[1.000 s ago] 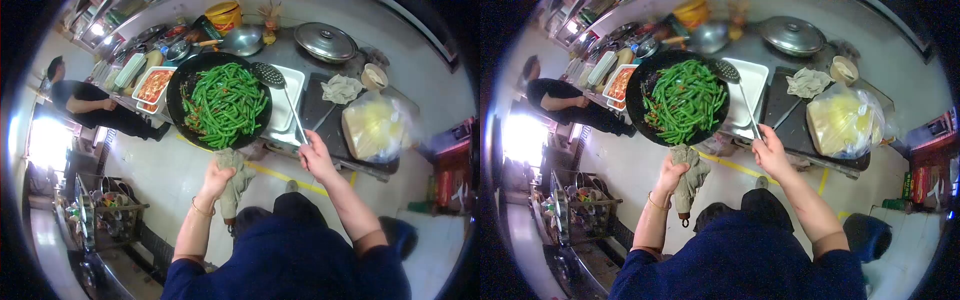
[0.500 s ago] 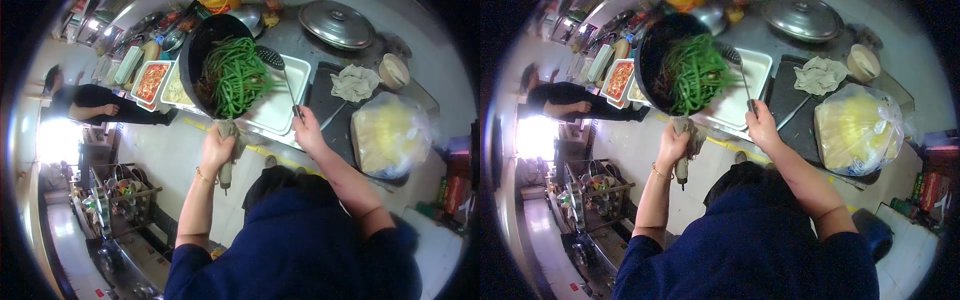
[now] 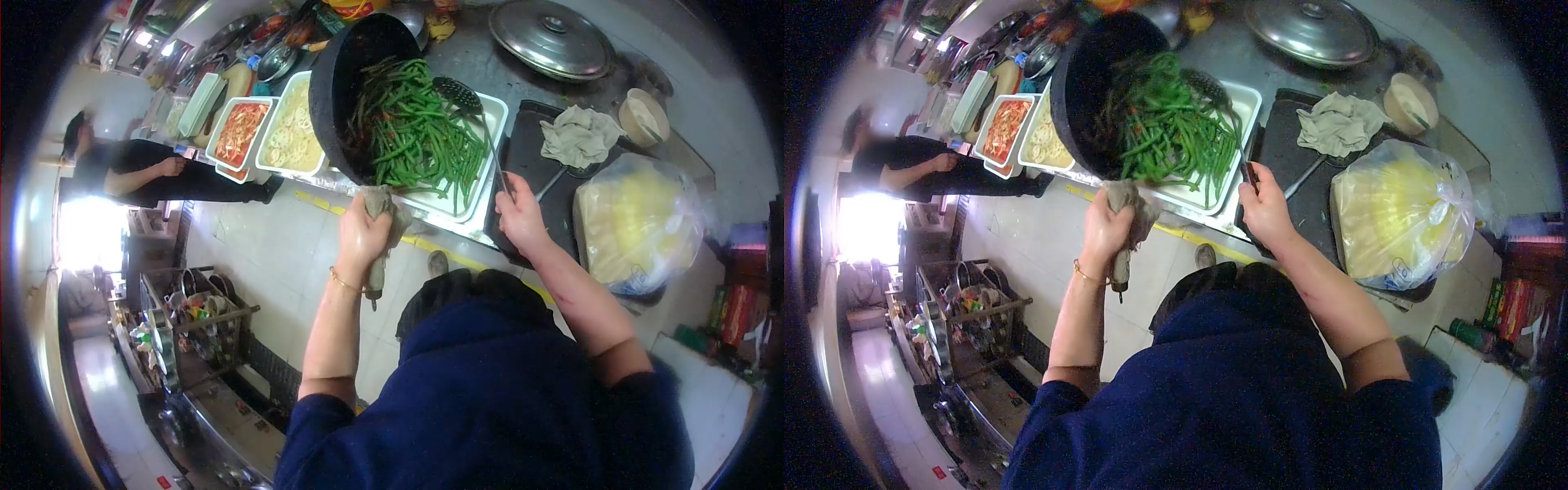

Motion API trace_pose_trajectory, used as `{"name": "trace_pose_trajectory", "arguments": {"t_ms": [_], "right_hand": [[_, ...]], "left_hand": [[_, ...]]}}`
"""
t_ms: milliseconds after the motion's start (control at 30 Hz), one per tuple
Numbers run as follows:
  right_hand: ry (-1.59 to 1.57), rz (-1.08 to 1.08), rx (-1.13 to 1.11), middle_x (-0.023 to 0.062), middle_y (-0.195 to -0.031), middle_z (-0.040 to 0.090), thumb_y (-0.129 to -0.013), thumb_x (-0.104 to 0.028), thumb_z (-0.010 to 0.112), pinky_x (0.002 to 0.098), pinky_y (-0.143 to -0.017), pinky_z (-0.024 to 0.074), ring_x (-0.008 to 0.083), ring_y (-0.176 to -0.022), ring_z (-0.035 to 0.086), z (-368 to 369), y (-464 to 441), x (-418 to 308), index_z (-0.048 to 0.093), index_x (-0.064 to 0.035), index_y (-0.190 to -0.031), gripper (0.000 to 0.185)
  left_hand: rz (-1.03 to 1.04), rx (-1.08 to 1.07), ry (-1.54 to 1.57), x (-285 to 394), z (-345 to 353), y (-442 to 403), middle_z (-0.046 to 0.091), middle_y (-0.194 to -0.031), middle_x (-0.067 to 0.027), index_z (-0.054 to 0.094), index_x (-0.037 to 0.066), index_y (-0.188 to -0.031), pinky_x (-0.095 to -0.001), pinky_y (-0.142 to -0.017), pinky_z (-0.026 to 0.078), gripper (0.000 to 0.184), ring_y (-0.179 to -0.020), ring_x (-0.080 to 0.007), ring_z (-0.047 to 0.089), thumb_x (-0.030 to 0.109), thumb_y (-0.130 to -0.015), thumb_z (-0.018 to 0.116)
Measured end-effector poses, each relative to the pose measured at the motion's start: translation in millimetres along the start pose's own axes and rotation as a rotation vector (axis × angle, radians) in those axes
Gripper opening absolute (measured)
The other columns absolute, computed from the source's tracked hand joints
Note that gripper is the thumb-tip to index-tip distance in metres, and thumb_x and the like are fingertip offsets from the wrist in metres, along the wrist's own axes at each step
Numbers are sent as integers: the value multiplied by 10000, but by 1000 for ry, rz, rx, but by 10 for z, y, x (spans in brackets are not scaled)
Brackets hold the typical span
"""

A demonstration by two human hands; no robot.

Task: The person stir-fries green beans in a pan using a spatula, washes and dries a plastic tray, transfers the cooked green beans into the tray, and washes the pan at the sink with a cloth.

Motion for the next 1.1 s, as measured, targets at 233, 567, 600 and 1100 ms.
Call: {"name": "trace_pose_trajectory", "arguments": {"t_ms": [233,567,600,1100], "right_hand": [[30,102,-28,101,-873,636,-919,-121,514,316,-664,486,154,-693,588,-8,-71,-89,461,-15,-1272,372],[-49,108,-38,17,-793,521,-934,-125,477,234,-485,402,64,-580,453,-63,29,-4,428,-38,-1318,397],[-7,57,-20,38,-798,540,-930,-127,479,251,-503,421,95,-588,486,-76,32,61,429,-45,-1319,401],[548,-436,-184,133,-774,615,-870,-147,492,414,-533,464,290,-618,604,-53,-1137,-399,513,-75,-1267,404]], "left_hand": [[35,89,-47,96,31,-16,621,-730,-202,585,39,-971,-457,-678,487,288,-723,-400,615,192,-729,618],[-45,73,84,95,52,20,638,-745,-168,616,37,-954,-394,-649,480,252,-668,-306,620,160,-734,622],[-30,71,97,59,57,39,642,-760,-172,616,37,-964,-395,-661,483,259,-689,-311,626,161,-737,620],[-77,83,133,248,6,103,673,-852,-183,625,47,-1028,-388,-741,497,307,-798,-327,653,178,-751,616]]}}
Point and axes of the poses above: each hand's wrist, its own y-axis away from the middle knuckle, its own z-axis out of the palm, x = y × z, the point moved 1 cm from there along -y, towards the middle knuckle
